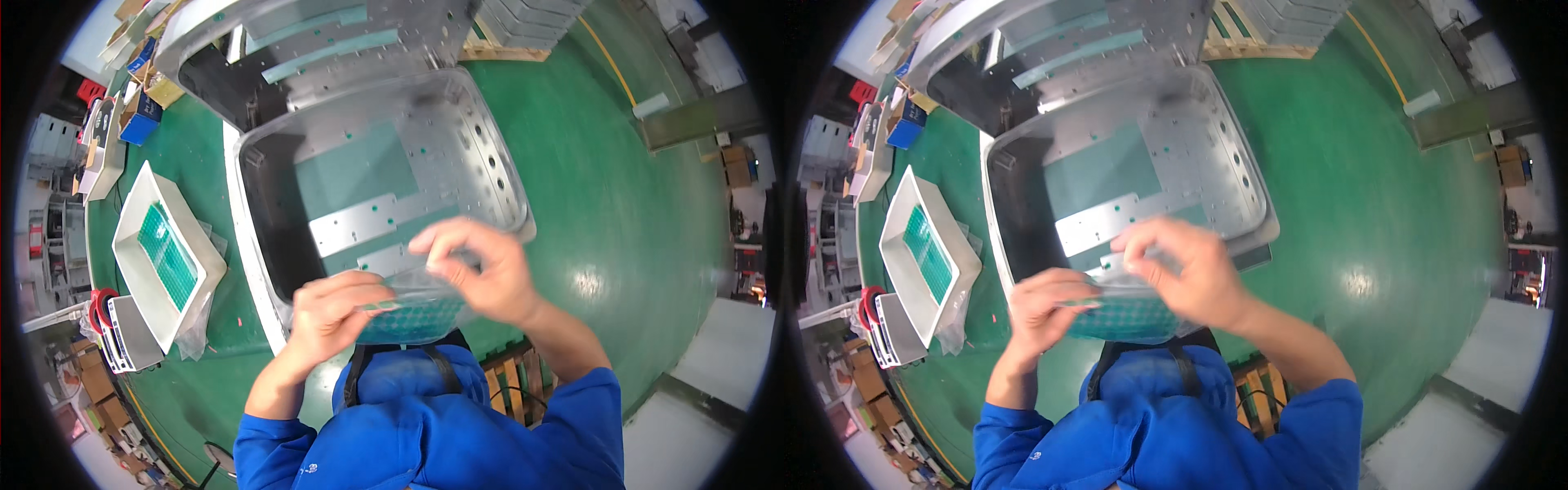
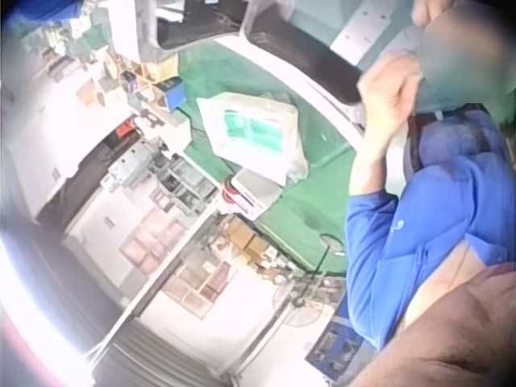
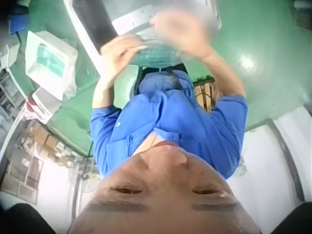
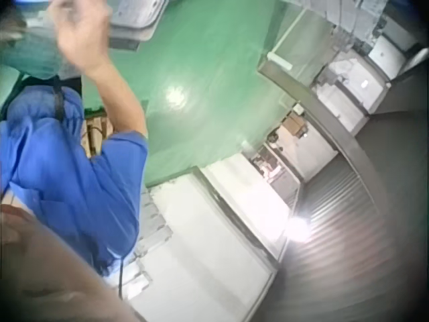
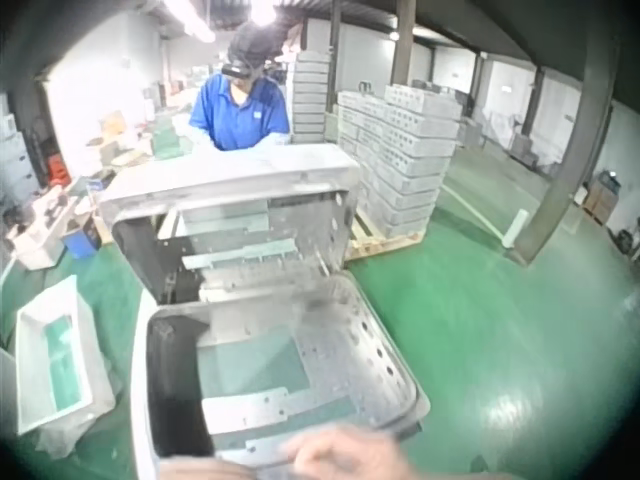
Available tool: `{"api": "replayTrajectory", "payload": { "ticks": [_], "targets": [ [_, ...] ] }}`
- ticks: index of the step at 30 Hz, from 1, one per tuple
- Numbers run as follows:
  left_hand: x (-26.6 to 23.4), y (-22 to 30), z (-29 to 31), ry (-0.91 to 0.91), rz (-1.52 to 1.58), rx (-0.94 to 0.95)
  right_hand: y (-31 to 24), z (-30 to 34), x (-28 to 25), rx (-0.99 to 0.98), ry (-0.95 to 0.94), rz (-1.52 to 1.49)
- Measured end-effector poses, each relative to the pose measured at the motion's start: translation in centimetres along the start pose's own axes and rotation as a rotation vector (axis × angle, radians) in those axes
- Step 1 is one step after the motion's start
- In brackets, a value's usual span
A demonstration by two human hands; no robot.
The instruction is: Apply green adhesive dots to specific points on metal enclosure panels and assemble components.
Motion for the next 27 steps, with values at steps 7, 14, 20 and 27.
{"api": "replayTrajectory", "payload": {
  "ticks": [7, 14, 20, 27],
  "targets": [
    [-11.7, 2.3, -7.4, 0.596, -0.749, 0.287, 12.9, -19.8, -12.9, 0.161, 0.097, 0.311],
    [-2.3, -9.8, -9.7, -0.008, -0.222, 0.024, 23.5, -25.3, -10.3, 0.394, -0.355, 0.556],
    [-1.8, -13.0, -12.1, 0.016, -0.162, -0.067, 23.6, -25.7, -9.5, 0.317, -0.514, 0.591],
    [-2.2, -15.6, -13.1, 0.043, -0.068, -0.141, 23.0, -26.2, -9.5, 0.339, -0.481, 0.666]
  ]
}}
Point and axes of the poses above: each hand's wrist, its own z-axis away from the middle knuckle, its own x-axis out of the palm, y = z × x, the point moved 9 cm from there along -z, towards the middle knuckle, and after that the axes turned 1 degree about y, right-handed, at the moved point
